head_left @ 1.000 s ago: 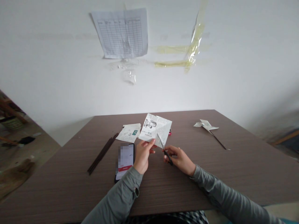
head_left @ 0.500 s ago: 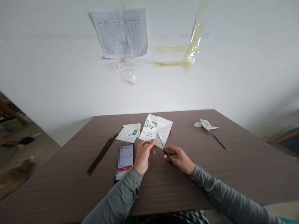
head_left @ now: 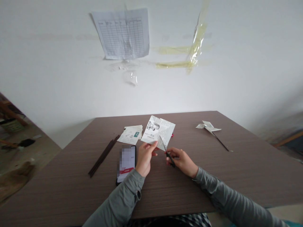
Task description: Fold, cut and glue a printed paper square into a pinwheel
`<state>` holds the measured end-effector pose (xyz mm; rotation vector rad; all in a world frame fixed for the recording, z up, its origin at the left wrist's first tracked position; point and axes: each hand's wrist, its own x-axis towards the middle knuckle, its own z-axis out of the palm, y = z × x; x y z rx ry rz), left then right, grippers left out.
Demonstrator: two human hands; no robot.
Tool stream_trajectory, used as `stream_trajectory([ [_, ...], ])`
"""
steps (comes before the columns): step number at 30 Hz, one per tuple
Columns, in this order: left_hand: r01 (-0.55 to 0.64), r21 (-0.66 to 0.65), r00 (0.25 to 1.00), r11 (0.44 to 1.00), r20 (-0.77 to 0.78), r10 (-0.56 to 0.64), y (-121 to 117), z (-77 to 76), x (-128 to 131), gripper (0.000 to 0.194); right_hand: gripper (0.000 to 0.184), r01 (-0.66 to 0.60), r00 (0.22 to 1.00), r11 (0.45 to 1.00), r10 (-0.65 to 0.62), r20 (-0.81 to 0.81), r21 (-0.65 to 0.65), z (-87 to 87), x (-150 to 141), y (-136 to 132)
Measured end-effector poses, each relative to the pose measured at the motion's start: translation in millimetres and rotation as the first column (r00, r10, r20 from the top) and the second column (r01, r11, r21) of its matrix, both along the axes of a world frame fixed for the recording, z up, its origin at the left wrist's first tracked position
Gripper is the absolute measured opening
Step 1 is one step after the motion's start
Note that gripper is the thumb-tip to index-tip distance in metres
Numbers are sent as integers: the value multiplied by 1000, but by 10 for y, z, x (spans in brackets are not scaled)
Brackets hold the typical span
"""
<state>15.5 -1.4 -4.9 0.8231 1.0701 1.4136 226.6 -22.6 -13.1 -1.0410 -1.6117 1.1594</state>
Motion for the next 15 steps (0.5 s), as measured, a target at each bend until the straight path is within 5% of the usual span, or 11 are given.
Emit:
stream_trajectory([
  [9,-27,4,1000,1000,10,27,10,16,-19,49,53,12,1000,1000,-12,26,-24,53,-36,-46],
  [15,-77,8,997,997,-13,77,48,33,-77,49,36,3,987,999,-9,159,40,21,28,-32],
])
